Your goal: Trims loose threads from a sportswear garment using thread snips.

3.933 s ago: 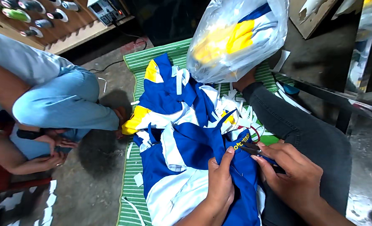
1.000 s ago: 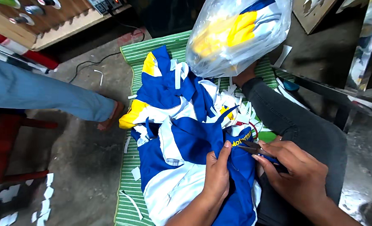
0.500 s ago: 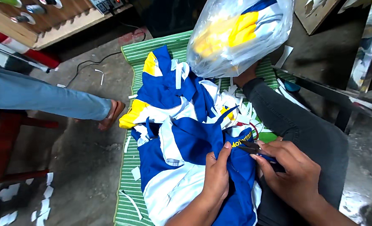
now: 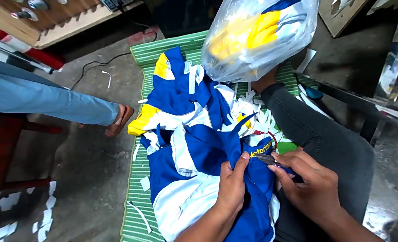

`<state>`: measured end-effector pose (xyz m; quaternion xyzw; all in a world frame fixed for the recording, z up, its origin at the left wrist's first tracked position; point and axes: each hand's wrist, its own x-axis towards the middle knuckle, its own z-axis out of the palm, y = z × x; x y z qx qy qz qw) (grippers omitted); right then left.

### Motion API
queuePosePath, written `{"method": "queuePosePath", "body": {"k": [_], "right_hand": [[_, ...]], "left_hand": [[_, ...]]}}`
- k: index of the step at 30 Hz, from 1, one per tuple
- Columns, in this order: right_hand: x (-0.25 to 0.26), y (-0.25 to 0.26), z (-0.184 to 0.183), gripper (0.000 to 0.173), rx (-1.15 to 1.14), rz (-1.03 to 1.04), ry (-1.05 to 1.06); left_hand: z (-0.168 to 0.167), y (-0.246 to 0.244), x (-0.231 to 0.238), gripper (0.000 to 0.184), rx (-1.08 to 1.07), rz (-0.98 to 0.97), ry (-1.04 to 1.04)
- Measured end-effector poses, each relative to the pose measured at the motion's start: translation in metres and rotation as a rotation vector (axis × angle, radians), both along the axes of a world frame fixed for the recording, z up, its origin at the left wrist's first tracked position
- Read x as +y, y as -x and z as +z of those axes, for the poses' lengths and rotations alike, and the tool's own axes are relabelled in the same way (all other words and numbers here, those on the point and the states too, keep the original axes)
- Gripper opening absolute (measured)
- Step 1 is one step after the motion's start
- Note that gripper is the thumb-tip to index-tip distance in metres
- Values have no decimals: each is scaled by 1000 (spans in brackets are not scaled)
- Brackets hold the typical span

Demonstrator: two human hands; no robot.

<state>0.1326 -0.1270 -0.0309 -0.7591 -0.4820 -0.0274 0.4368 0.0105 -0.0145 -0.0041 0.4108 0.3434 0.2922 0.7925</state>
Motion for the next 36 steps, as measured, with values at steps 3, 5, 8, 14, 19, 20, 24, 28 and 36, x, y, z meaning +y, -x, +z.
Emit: {"method": "queuePosePath", "body": {"k": [3,5,8,14,19,20,24,28,36], "right_hand": [[0,0,1,26,-79,-5,18],[0,-1,2,25,-101,15,24],[-3,-7,5,26,-23,108,42],[-6,-17,11,27,84,137,56],[-4,-18,14,27,-13,134,98],[-3,-19,14,27,-33,133,100],[-3,-21,15,27,-86,139,102],[-2,-24,15,28,-72,162,108],[-3,-28,14,31,220,134,35]], "left_hand": [[-1,0,-1,30,-1,10,22],[0,0,-3,29,10,22,50],[2,0,-1,29,2,33,87],[3,0,-1,29,-17,30,99],[1,1,-1,29,-16,20,90],[1,1,-1,29,-17,19,91],[0,1,0,29,-17,15,101],[0,1,0,29,-23,20,104],[8,4,11,31,-34,33,135]]}}
